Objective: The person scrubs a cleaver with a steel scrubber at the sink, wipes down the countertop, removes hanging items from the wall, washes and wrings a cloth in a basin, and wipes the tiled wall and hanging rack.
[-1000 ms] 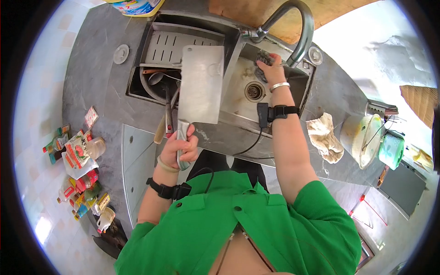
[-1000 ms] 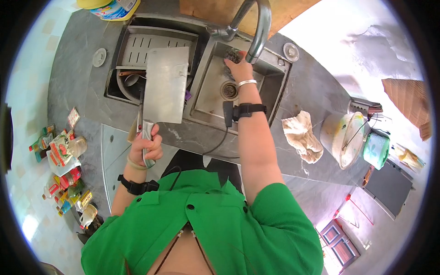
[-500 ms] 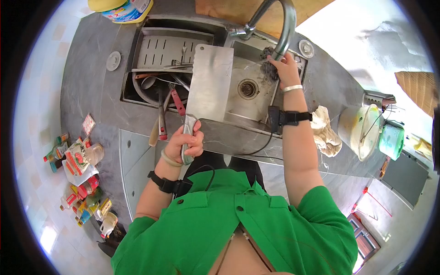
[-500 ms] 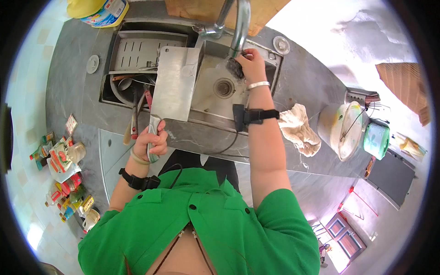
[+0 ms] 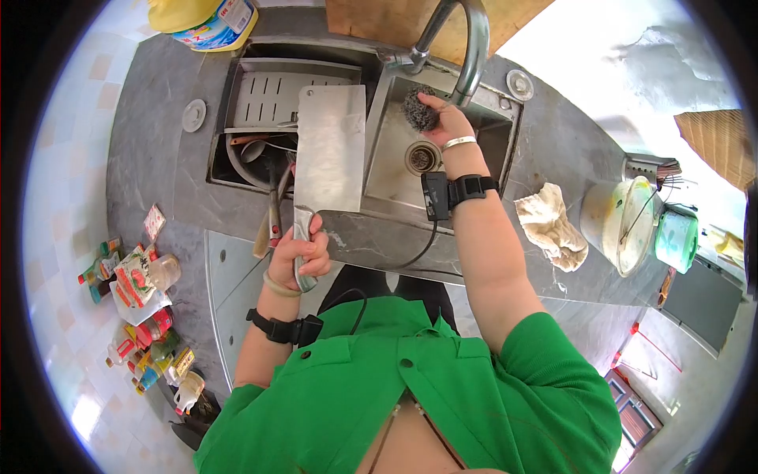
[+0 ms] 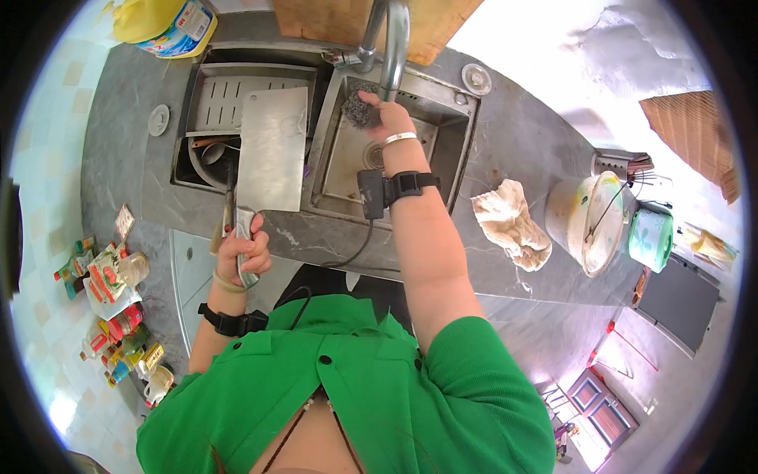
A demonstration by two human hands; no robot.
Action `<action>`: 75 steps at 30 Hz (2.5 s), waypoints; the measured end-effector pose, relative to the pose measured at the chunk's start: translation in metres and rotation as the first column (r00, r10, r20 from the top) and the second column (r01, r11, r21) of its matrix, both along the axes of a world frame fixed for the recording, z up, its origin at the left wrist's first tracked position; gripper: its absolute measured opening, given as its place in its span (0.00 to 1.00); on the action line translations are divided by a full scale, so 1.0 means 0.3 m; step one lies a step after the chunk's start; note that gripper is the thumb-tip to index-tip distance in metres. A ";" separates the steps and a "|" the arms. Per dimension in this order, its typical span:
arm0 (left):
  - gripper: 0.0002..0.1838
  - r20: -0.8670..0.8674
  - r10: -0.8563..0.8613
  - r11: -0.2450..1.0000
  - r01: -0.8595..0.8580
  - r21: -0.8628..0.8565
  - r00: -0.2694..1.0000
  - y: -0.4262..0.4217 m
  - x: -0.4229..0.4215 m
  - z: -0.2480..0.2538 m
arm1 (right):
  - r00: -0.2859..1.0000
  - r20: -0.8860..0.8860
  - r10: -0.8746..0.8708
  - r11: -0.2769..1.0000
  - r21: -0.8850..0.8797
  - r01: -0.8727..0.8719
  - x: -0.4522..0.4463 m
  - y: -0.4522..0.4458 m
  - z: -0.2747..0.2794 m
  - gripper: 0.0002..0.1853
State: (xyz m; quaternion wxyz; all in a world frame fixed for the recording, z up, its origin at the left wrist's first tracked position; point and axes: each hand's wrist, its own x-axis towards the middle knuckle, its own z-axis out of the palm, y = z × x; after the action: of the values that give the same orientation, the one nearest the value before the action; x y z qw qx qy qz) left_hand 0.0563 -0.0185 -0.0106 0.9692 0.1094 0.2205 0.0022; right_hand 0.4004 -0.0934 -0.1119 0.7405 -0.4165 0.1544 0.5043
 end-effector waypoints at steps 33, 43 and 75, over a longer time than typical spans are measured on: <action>0.12 -0.005 0.060 0.998 -0.060 0.012 0.998 0.023 -0.065 0.007 | 0.958 -0.251 -0.140 0.941 0.266 0.208 0.013 0.039 0.018 0.15; 0.12 -0.001 0.024 1.000 -0.024 -0.003 1.000 0.024 -0.031 0.006 | 0.989 0.126 -0.072 0.955 -0.276 0.105 -0.054 0.049 0.035 0.17; 0.10 0.061 -0.285 0.909 0.290 -0.298 0.957 -0.143 0.134 -0.059 | -0.416 0.790 0.451 0.768 -0.581 -0.270 -0.332 -0.325 0.362 0.24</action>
State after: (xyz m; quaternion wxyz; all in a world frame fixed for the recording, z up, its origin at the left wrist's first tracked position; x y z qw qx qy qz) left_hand 0.0966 -0.0614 -0.0282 0.9659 -0.0099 0.1919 -0.1734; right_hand 0.3008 -0.1909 -0.0034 0.3233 -0.7080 -0.5987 0.1891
